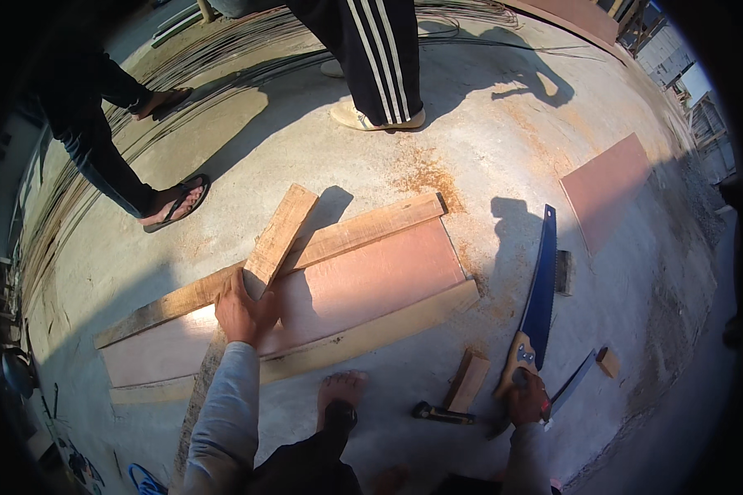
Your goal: The person assembles a wooden frame by hammering nails into wooden planks, measuring and marking with a square and pencil, cutting wood with a hand saw, and nailing pieces together. The person works on a concrete floor with tools and materials scattered nearby.
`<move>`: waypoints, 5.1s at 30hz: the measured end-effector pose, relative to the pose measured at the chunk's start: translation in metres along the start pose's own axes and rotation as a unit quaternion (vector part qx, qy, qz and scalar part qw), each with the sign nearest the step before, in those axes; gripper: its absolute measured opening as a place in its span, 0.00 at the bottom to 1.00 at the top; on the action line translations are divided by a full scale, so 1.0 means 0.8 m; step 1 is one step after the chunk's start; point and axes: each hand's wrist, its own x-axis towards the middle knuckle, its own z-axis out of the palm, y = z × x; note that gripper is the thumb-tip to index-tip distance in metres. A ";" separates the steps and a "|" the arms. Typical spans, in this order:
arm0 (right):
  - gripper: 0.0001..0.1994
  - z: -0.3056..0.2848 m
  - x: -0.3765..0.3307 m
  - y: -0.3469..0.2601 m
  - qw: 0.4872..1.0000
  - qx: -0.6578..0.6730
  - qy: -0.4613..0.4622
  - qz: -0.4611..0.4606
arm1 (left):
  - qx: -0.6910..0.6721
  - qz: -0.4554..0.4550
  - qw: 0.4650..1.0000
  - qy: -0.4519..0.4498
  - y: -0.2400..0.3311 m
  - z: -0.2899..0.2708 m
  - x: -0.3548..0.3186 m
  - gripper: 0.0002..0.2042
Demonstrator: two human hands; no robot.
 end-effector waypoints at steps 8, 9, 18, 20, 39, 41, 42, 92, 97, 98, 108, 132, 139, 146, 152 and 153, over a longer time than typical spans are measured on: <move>0.26 0.010 0.025 -0.051 0.989 -0.060 -0.121 0.056 | -0.034 -0.040 0.997 -0.048 -0.037 0.001 0.037 0.37; 0.26 0.010 0.027 -0.048 0.990 -0.058 -0.113 0.066 | -0.030 -0.040 0.998 -0.047 -0.036 0.002 0.036 0.37; 0.22 -0.022 0.024 -0.043 0.938 -0.247 -0.242 -0.034 | 0.034 -0.048 0.996 -0.073 -0.028 -0.001 0.045 0.35; 0.23 -0.044 0.016 -0.053 0.944 -0.218 -0.243 -0.034 | 0.031 -0.055 0.994 -0.085 -0.028 -0.001 0.046 0.34; 0.12 -0.324 -0.071 -0.299 0.972 -0.009 0.008 -0.235 | -0.096 -0.102 0.990 0.019 -0.029 0.027 0.076 0.16; 0.10 -0.294 -0.039 -0.334 0.937 0.120 -0.035 -0.327 | -0.057 -0.116 0.991 0.027 -0.022 0.033 0.078 0.15; 0.08 -0.276 -0.020 -0.351 0.909 0.183 -0.017 -0.373 | -0.050 -0.116 0.991 0.036 -0.020 0.034 0.079 0.16; 0.12 -0.048 0.106 -0.443 0.746 0.442 -0.476 -0.149 | -0.061 -0.221 0.969 0.091 -0.028 0.063 0.083 0.21; 0.16 -0.060 0.105 -0.452 0.750 0.392 -0.253 -0.468 | -0.053 -0.206 0.972 0.105 -0.022 0.055 0.084 0.21; 0.16 -0.063 0.106 -0.455 0.752 0.374 -0.257 -0.478 | -0.055 -0.220 0.969 0.093 -0.020 0.052 0.083 0.21; 0.15 -0.076 0.114 -0.477 0.771 0.357 -0.227 -0.477 | -0.057 -0.176 0.974 0.135 -0.019 0.052 0.085 0.25; 0.11 -0.086 0.130 -0.500 0.779 0.355 -0.281 -0.435 | -0.086 -0.211 0.972 0.061 -0.055 0.092 0.082 0.25; 0.14 -0.095 0.130 -0.492 0.776 0.361 -0.292 -0.427 | -0.068 -0.193 0.974 0.094 -0.036 0.066 0.082 0.26; 0.13 -0.078 0.135 -0.495 0.780 0.324 -0.347 -0.407 | -0.056 -0.204 0.974 0.082 -0.030 0.059 0.083 0.25; 0.15 -0.086 0.127 -0.476 0.777 0.368 -0.286 -0.424 | -0.062 -0.194 0.974 0.095 -0.034 0.066 0.080 0.23; 0.15 -0.087 0.129 -0.478 0.767 0.373 -0.274 -0.444 | -0.060 -0.173 0.975 0.123 -0.035 0.066 0.080 0.24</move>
